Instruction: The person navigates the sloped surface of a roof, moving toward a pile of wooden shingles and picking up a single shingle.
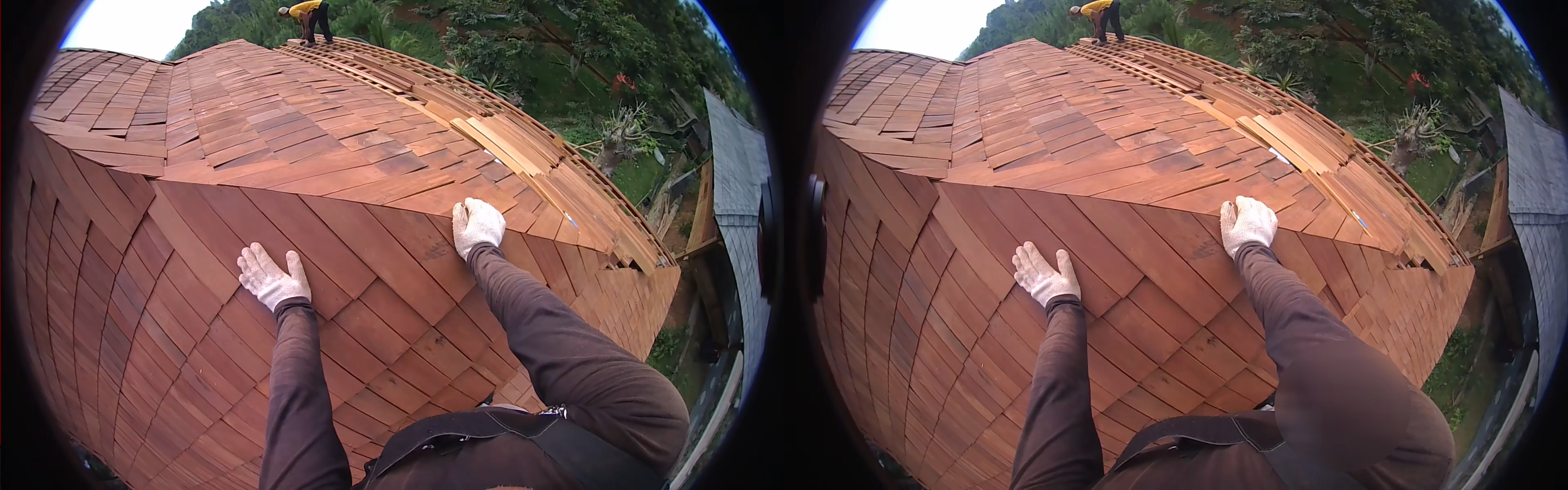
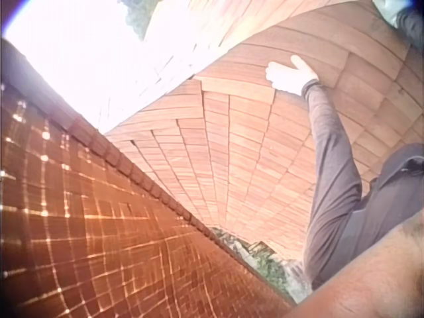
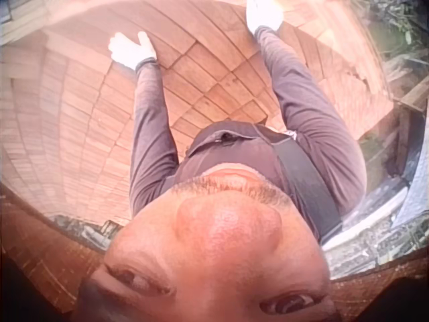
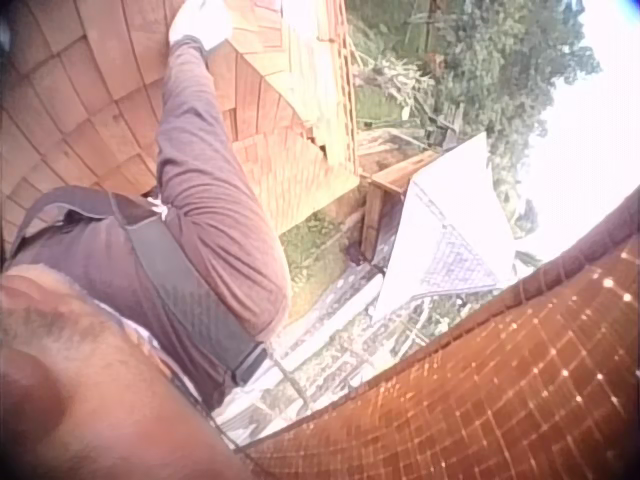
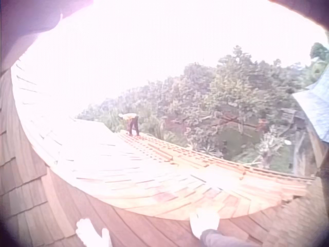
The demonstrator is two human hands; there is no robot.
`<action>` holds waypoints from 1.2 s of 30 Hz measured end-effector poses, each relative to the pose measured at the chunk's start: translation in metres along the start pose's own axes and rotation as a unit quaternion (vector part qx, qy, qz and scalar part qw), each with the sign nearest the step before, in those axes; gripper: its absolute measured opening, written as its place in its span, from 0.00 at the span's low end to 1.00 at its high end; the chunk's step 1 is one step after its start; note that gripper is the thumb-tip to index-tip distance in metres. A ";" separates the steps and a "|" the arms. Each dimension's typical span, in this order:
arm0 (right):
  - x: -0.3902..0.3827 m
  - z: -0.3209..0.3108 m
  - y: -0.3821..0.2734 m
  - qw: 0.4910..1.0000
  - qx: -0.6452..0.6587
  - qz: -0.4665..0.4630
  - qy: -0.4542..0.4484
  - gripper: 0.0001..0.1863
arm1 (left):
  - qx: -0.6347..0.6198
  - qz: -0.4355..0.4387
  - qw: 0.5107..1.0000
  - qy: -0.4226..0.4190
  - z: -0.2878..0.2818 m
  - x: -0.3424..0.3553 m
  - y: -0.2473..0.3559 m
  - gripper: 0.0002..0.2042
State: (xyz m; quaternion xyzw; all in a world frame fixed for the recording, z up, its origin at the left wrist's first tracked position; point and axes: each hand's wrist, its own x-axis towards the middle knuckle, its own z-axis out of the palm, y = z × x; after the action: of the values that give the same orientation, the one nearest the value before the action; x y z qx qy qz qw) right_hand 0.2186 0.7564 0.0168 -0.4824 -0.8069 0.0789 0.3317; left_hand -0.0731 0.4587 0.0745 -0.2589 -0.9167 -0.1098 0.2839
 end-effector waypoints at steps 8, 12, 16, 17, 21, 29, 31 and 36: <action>-0.001 -0.001 -0.001 1.000 0.005 -0.003 0.004 0.16 | 0.005 0.006 1.000 0.012 0.003 -0.001 -0.003 0.42; 0.000 0.001 0.000 1.000 0.002 -0.006 0.015 0.16 | 0.003 0.005 1.000 0.007 0.001 0.000 -0.002 0.42; 0.000 0.000 -0.002 1.000 0.000 0.000 0.000 0.16 | -0.001 0.000 1.000 0.007 0.002 0.000 -0.003 0.42; 0.000 0.000 -0.002 1.000 0.001 -0.003 0.005 0.16 | -0.001 0.000 1.000 0.008 0.002 0.000 -0.003 0.42; 0.000 0.003 0.000 1.000 0.007 -0.009 0.019 0.17 | 0.001 -0.002 1.000 0.004 0.002 0.001 -0.003 0.43; -0.001 0.005 0.001 1.000 -0.003 -0.010 0.020 0.16 | 0.001 -0.004 1.000 0.001 0.001 0.001 -0.002 0.42; -0.001 0.005 0.001 1.000 -0.003 -0.009 0.018 0.16 | 0.003 -0.003 1.000 0.002 0.001 0.001 -0.002 0.42; -0.002 0.004 0.001 1.000 0.000 -0.007 0.011 0.16 | 0.007 -0.001 1.000 0.004 0.001 0.000 -0.002 0.42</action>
State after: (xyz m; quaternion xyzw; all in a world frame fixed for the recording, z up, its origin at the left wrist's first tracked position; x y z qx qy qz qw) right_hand 0.2174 0.7568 0.0121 -0.4772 -0.8067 0.0708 0.3414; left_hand -0.0744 0.4577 0.0736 -0.2553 -0.9166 -0.1047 0.2893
